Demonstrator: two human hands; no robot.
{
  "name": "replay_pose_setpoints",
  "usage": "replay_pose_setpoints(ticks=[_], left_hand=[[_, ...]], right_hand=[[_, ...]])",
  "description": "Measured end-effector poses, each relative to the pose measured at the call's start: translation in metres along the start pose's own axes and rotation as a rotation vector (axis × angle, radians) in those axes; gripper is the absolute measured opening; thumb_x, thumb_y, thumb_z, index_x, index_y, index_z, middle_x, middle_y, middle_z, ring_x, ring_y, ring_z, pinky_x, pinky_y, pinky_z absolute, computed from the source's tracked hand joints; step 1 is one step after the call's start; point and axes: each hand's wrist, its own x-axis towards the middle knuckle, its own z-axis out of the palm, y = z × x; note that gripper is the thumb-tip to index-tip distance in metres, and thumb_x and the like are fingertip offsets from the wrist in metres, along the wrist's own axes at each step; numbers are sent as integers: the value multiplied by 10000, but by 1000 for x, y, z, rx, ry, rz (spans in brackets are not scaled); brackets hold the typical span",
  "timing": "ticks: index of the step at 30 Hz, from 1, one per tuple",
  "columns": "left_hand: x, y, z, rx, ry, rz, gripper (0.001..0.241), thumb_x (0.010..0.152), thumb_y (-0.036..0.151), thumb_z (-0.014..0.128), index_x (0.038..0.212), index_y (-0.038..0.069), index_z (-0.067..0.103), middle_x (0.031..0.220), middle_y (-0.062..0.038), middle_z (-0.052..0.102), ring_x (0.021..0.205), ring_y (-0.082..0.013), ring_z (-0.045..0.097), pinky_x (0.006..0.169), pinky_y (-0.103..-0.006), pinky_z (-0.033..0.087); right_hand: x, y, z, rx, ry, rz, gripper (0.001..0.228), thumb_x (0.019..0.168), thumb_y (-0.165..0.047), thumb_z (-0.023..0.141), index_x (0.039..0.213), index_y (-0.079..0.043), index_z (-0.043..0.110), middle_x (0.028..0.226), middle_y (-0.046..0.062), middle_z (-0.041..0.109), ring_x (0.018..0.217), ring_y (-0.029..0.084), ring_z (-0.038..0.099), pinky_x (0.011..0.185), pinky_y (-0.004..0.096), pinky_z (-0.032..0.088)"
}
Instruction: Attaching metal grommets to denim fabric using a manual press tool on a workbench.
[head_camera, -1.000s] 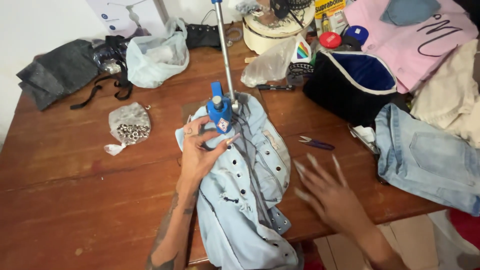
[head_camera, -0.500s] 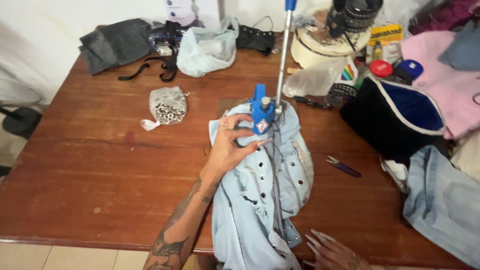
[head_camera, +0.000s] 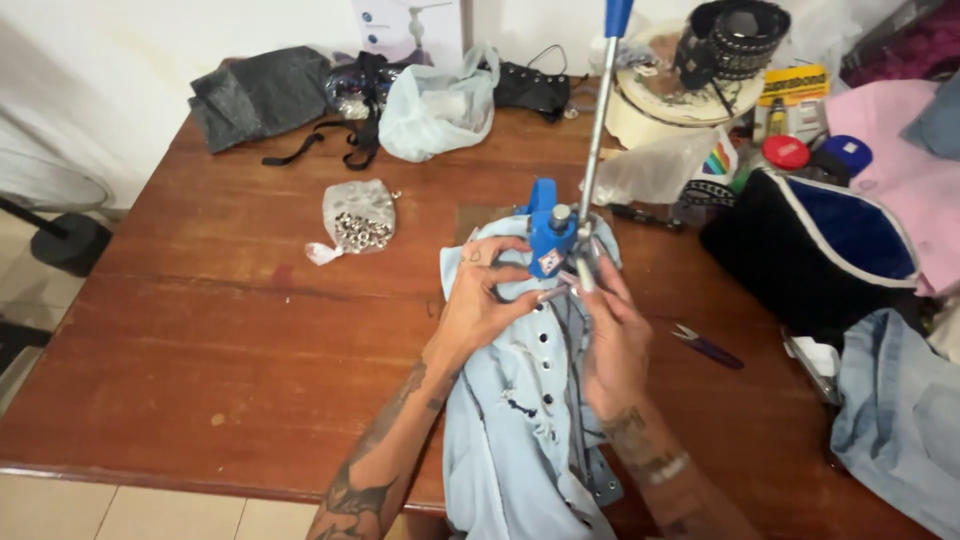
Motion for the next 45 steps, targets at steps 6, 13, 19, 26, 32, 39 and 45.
replay_pose_setpoints(ticks=[6,13,19,26,32,39,45], left_hand=[[0,6,-2,-19,3,-15,329,906,421,1062,1168,239,980,1512,-29,806,1525,-395,649,1380,-596,427],[-2,11,-4,0,-11,-18,315,923,393,1041,1183,226,977,1509,-47,806,1520,-426,647,1379,-605,425],[-1,2,-2,2,-27,-30,334,924,422,1029,1216,267,981,1533,-11,805,1542,-397,636,1386,-599,415],[1,19,-11,-3,-61,-53,324,956,353,1004,1251,222,977,1561,-72,803,1538,-449,626,1380,-630,401],[2,17,-10,-6,-68,-56,322,951,358,1014,1247,238,980,1556,-70,805,1537,-444,622,1386,-628,393],[-2,16,-10,-10,-65,-59,301,953,323,1014,1234,218,980,1560,-80,806,1537,-472,630,1394,-663,382],[-2,16,-9,2,-72,-72,297,965,377,1013,1246,282,985,1579,-43,805,1557,-421,630,1403,-628,393]], right_hand=[[8,37,15,66,-75,39,287,1077,-83,892,1343,23,874,1894,88,589,1673,307,588,1392,418,538],[24,76,8,-97,-95,-114,265,1097,-84,875,1338,24,891,1883,118,590,1686,355,577,1382,435,522],[26,77,-2,-409,-147,-474,209,1107,-79,867,1301,-43,935,1882,166,600,1719,430,574,1418,532,478],[22,63,3,-651,-200,-849,205,1164,-53,764,1286,53,889,1772,278,691,1635,464,654,1315,545,565],[35,56,-7,-658,-342,-940,232,1172,-52,745,1287,105,872,1726,327,711,1638,469,655,1342,532,550],[42,54,-27,-686,-477,-989,317,1186,-86,723,1377,144,831,1752,371,667,1669,504,609,1371,569,507],[37,48,-27,-749,-541,-1045,409,1170,-172,769,1485,83,827,1826,312,626,1716,485,577,1429,578,452]])
